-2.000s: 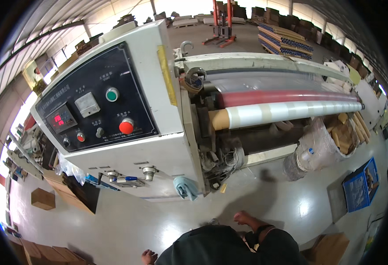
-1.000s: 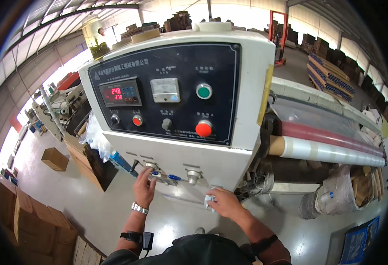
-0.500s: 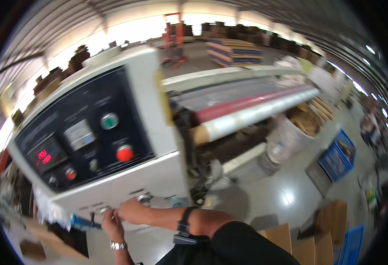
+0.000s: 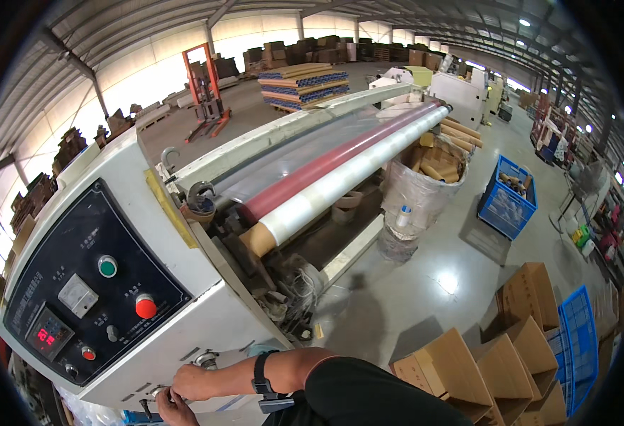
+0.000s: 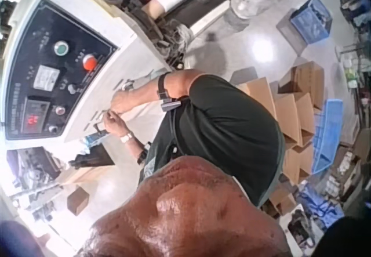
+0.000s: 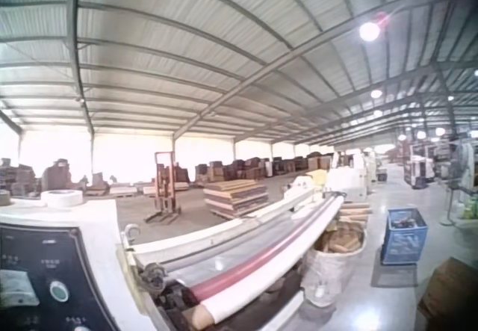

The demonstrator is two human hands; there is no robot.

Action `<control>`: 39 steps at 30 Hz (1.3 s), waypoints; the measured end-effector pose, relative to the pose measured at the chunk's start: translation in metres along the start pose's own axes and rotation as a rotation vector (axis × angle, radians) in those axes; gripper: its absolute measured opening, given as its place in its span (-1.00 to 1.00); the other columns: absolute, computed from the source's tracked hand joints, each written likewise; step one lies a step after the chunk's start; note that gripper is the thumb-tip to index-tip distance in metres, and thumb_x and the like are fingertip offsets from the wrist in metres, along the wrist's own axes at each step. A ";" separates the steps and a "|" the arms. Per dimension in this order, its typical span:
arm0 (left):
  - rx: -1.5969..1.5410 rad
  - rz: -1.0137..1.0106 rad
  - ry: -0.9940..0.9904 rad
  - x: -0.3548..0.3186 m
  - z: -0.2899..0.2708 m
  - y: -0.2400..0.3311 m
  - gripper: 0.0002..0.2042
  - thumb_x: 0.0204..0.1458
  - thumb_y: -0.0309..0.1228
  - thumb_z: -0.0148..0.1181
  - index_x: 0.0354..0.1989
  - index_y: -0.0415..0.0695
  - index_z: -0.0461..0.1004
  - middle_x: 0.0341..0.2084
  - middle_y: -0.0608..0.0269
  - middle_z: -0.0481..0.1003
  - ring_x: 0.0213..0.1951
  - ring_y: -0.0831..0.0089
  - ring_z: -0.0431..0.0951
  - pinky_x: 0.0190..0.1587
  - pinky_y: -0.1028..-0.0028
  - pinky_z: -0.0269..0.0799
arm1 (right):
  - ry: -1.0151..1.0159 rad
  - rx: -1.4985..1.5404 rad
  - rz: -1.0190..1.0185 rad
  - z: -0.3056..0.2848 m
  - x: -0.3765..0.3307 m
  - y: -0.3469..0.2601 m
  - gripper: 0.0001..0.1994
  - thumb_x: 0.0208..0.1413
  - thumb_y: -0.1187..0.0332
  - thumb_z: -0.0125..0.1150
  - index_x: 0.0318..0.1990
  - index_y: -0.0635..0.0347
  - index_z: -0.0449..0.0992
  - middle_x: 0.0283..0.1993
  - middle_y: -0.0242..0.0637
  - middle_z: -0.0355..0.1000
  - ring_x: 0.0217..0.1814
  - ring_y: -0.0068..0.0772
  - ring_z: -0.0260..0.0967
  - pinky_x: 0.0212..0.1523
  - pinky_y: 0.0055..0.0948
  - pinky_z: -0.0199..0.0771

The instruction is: Operating an industrial machine to wrap or roll plastic film onto cardboard tubes.

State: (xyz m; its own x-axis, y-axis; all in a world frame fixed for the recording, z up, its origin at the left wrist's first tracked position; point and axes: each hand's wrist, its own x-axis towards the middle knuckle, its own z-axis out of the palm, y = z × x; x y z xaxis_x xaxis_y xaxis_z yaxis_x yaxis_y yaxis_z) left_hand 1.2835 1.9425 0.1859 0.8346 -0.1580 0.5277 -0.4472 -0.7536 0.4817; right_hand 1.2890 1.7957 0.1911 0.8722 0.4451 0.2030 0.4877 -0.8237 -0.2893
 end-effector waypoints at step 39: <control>-0.241 0.053 0.111 0.005 0.025 -0.015 -0.90 -0.07 -0.56 0.18 -0.35 -0.15 0.50 -0.42 0.10 0.52 -0.40 0.13 0.54 -0.37 0.35 0.45 | -0.025 0.054 -0.006 -0.007 -0.011 0.013 -0.84 0.05 0.36 -0.02 -0.29 0.14 0.48 -0.33 -0.22 0.45 -0.31 -0.13 0.49 -0.34 -0.15 0.49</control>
State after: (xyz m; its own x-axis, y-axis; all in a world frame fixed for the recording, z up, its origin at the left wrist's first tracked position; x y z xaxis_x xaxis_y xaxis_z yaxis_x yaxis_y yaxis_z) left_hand 1.3028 1.9376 0.1640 0.7737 -0.1120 0.6235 -0.5639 -0.5703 0.5973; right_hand 1.2853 1.7775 0.1911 0.8694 0.4593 0.1821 0.4940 -0.8009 -0.3383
